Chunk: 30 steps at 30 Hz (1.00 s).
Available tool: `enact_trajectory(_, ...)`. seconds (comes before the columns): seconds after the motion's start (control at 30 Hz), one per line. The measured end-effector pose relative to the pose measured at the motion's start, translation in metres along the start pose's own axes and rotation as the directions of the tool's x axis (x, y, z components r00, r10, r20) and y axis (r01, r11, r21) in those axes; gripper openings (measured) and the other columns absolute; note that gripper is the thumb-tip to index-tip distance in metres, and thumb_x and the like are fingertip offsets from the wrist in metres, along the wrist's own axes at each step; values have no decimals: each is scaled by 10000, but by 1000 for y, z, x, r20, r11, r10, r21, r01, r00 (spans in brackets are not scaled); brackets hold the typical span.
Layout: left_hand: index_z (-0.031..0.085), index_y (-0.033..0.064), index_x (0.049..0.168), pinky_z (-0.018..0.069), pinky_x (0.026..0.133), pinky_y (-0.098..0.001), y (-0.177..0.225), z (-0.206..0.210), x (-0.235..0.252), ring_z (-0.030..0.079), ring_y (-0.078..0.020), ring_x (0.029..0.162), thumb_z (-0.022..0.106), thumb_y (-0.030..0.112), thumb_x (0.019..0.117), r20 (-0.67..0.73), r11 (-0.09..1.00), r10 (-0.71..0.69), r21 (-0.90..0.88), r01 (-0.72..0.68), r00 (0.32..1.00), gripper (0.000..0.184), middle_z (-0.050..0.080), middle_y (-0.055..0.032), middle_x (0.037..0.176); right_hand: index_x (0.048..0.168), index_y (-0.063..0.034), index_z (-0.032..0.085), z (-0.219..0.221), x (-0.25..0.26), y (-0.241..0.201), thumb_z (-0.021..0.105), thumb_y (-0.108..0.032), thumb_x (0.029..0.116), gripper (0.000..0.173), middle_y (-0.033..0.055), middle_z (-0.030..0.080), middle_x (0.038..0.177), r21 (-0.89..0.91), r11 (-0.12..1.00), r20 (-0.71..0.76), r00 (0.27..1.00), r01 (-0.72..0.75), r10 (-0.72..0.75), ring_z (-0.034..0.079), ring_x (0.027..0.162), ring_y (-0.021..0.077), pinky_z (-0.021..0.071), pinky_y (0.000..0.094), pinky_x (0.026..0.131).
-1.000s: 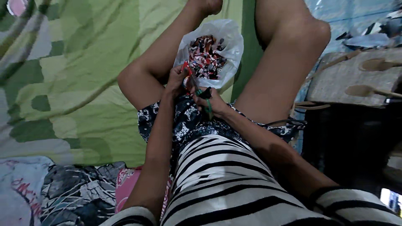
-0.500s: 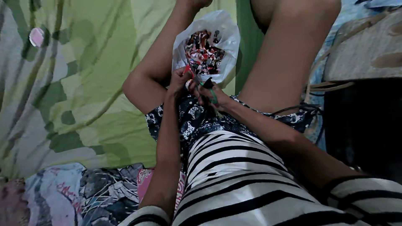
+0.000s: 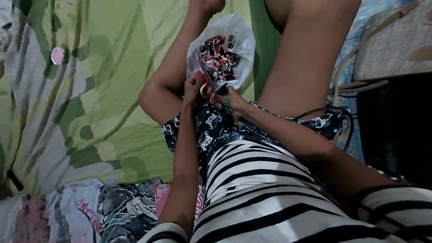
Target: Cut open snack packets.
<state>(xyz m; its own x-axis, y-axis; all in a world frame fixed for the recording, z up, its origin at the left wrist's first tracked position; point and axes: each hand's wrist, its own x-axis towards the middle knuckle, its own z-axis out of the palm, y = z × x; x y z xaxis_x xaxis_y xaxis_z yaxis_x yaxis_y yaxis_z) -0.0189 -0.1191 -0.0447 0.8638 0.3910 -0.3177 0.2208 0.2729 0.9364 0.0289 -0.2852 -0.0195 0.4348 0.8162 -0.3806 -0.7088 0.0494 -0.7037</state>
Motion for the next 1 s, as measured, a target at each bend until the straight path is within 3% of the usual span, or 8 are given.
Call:
enact_trajectory(0.2, 608, 74, 1104, 580, 793, -266, 2, 0, -4, 669, -39, 846, 420, 71, 988, 2, 995, -10, -102, 10, 1000, 222, 697, 45, 921, 977, -80, 611, 1, -1, 1, 561, -142, 1025, 93, -71, 630, 666, -15, 996, -138, 987, 85, -86, 587, 532, 15, 531, 181, 527)
enact_trajectory(0.27, 604, 74, 1107, 578, 797, -272, 4, 0, -5, 667, -47, 850, 407, 64, 988, -42, 994, -20, -111, 16, 999, 230, 695, 35, 933, 1054, -69, 617, -5, -1, 1, 525, -225, 1028, 184, -74, 602, 673, -147, 982, -119, 983, 118, -136, 582, 553, 16, 534, 195, 547)
enact_trajectory(0.3, 599, 66, 1121, 576, 800, -273, 4, 0, -5, 662, -54, 849, 407, 61, 1003, -47, 993, -17, -119, 11, 999, 225, 689, 27, 939, 1093, -53, 628, -9, 0, -1, 580, -229, 996, 207, -51, 614, 709, -300, 945, -111, 980, 128, -168, 589, 575, 29, 543, 219, 562)
enact_trajectory(0.37, 612, 67, 1099, 581, 763, -264, 4, 1, -5, 664, -46, 798, 422, 56, 1019, -76, 993, 1, -121, -10, 997, 206, 693, 37, 891, 1175, -51, 685, -15, -1, -11, 759, -359, 891, 425, 78, 700, 909, -647, 757, -108, 973, 88, -206, 663, 766, 175, 565, 418, 719)
enact_trajectory(0.43, 620, 68, 1093, 581, 767, -263, 4, 1, -6, 667, -38, 796, 431, 56, 1026, -87, 994, 27, -107, -36, 996, 200, 697, 47, 882, 1243, -71, 699, -16, -5, -21, 800, -508, 817, 619, 162, 723, 1076, -853, 520, -79, 970, 53, -229, 698, 948, 328, 540, 595, 819)
enact_trajectory(0.53, 628, 92, 1039, 577, 747, -249, 5, 1, -7, 662, -23, 780, 428, 37, 1021, -83, 994, 37, -104, -46, 996, 208, 694, 64, 856, 1287, -67, 682, -19, -9, -30, 780, -516, 831, 648, 198, 695, 1138, -963, 266, -27, 970, 39, -241, 684, 972, 408, 518, 639, 756)
enact_trajectory(0.87, 626, 143, 924, 570, 722, -237, 6, 0, -10, 653, -7, 747, 419, 28, 982, 0, 996, 8, -84, -8, 1000, 244, 689, 89, 817, 1322, -87, 680, -21, -6, -31, 804, -378, 851, 567, 205, 704, 1097, -971, 231, 1, 971, 58, -239, 688, 952, 423, 524, 641, 760)
enact_trajectory(1.0, 659, 96, 1017, 583, 760, -260, 5, -1, -8, 673, -28, 792, 430, 26, 991, 8, 992, 15, -128, -14, 1000, 240, 715, 57, 873, 1299, -85, 691, -22, -7, -29, 817, -299, 860, 505, 201, 718, 1058, -967, 248, -2, 968, 62, -251, 694, 934, 419, 533, 638, 764)
